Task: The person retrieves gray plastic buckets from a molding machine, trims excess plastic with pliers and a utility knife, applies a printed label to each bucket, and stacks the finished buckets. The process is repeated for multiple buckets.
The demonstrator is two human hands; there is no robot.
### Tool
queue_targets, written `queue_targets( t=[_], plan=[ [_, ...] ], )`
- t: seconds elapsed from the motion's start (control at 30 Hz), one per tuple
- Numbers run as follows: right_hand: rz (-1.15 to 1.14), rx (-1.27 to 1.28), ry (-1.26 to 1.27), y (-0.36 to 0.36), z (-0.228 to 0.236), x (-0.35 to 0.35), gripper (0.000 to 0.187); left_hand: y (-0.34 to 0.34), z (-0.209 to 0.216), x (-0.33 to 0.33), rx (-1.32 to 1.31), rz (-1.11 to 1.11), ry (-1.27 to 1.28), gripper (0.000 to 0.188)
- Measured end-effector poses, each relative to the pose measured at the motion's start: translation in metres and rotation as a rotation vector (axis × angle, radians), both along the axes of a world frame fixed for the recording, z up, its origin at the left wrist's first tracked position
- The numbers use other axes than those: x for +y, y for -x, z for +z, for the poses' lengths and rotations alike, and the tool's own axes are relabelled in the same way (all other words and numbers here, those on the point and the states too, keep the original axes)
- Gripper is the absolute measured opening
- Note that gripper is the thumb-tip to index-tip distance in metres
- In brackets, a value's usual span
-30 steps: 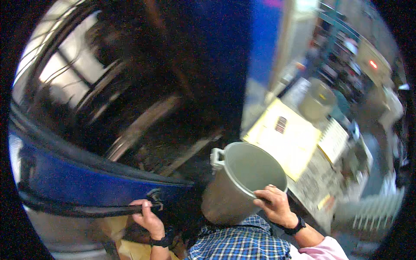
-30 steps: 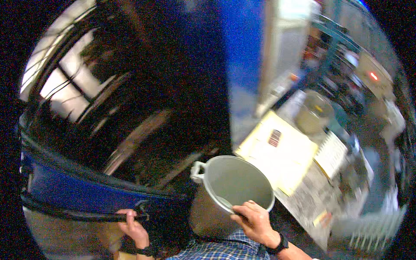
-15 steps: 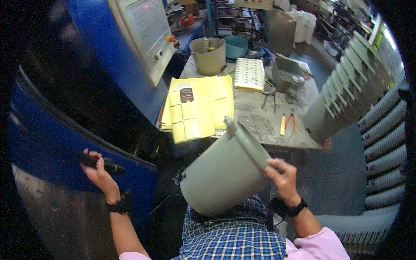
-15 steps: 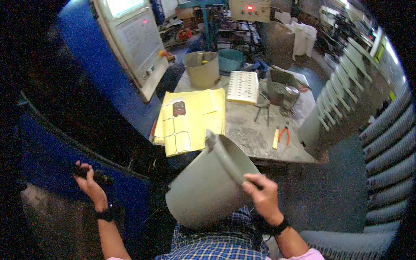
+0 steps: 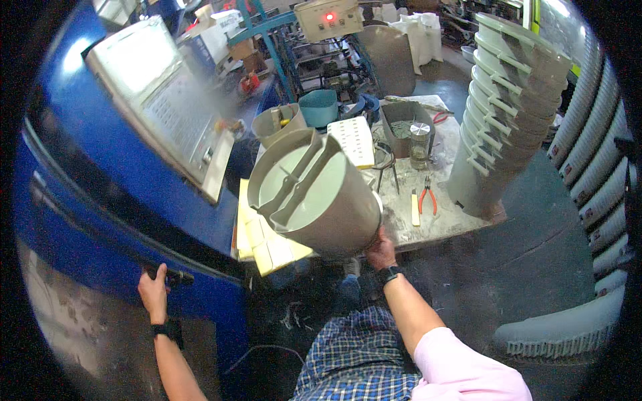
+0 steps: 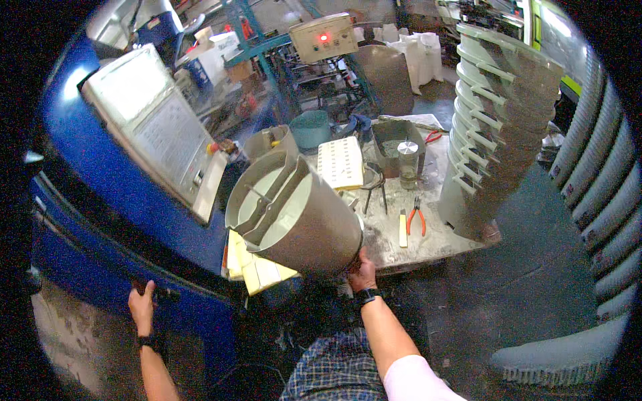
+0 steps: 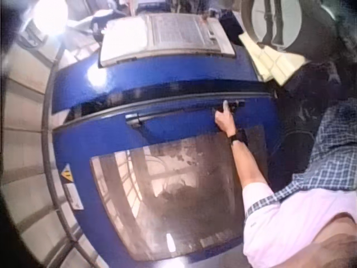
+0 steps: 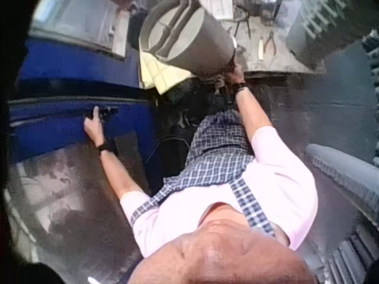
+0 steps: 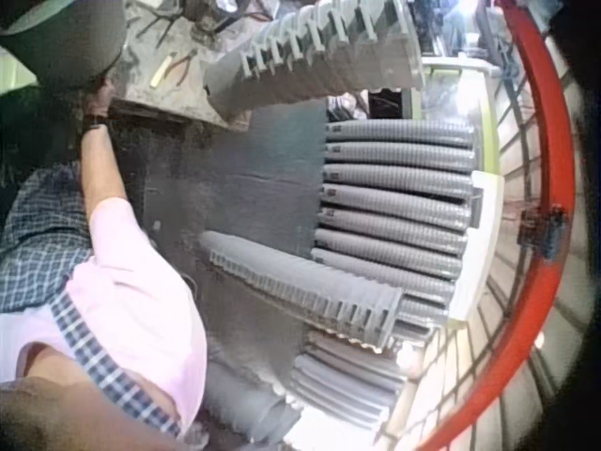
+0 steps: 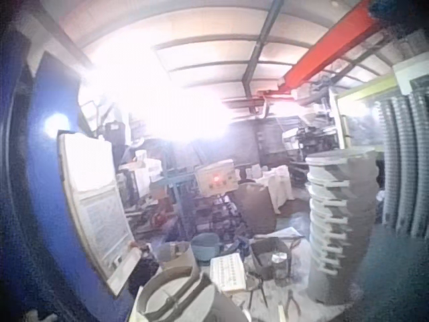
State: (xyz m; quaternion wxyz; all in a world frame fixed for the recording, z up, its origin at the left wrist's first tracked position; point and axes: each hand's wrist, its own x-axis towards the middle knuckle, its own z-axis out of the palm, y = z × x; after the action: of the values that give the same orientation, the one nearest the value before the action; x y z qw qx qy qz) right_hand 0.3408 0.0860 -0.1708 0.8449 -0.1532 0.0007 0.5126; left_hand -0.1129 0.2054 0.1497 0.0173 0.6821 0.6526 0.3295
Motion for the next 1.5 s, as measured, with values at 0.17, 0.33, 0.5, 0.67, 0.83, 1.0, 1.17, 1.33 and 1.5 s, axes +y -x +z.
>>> queue_targets(
  t=[0.17, 0.33, 0.5, 0.67, 0.83, 1.0, 1.17, 1.33, 1.5],
  plan=[
    [-0.058, -0.123, 0.402, 0.007, -0.047, 0.038, 0.041, -0.013, 0.007, 0.022, 0.086, -0.120, 0.048, 0.045],
    [0.080, -1.204, 0.982, -0.037, -0.036, 0.016, 0.032, -0.020, -0.005, 0.047, -0.044, -0.027, 0.169, 0.052],
    [-0.264, -1.305, 1.338, -0.130, -0.003, -0.019, 0.029, -0.009, -0.018, 0.048, -0.144, 0.118, 0.159, 0.055],
    [-0.158, -1.570, 1.709, -0.180, 0.012, -0.026, 0.026, -0.069, -0.023, 0.022, -0.209, 0.118, -0.064, 0.052],
    [0.237, -1.349, 1.776, -0.219, -0.002, -0.011, 0.026, -0.223, -0.061, -0.061, -0.145, -0.798, -0.128, 0.022],
    [0.219, -1.046, 1.507, -0.247, 0.003, -0.024, 0.017, -0.326, -0.090, -0.099, 0.193, -1.124, -0.066, 0.035],
    [0.001, -1.272, 1.120, -0.210, 0.081, -0.070, 0.015, -0.304, -0.094, -0.074, 0.163, -1.213, -0.235, 0.042],
    [0.154, -1.715, 0.749, -0.140, 0.143, -0.099, 0.028, -0.267, -0.098, -0.080, 0.197, -1.032, -0.086, 0.027],
    [0.312, -0.553, 0.141, -0.063, 0.141, -0.068, 0.052, -0.267, -0.108, -0.089, 0.120, -1.015, -0.119, 0.021]
  ],
)
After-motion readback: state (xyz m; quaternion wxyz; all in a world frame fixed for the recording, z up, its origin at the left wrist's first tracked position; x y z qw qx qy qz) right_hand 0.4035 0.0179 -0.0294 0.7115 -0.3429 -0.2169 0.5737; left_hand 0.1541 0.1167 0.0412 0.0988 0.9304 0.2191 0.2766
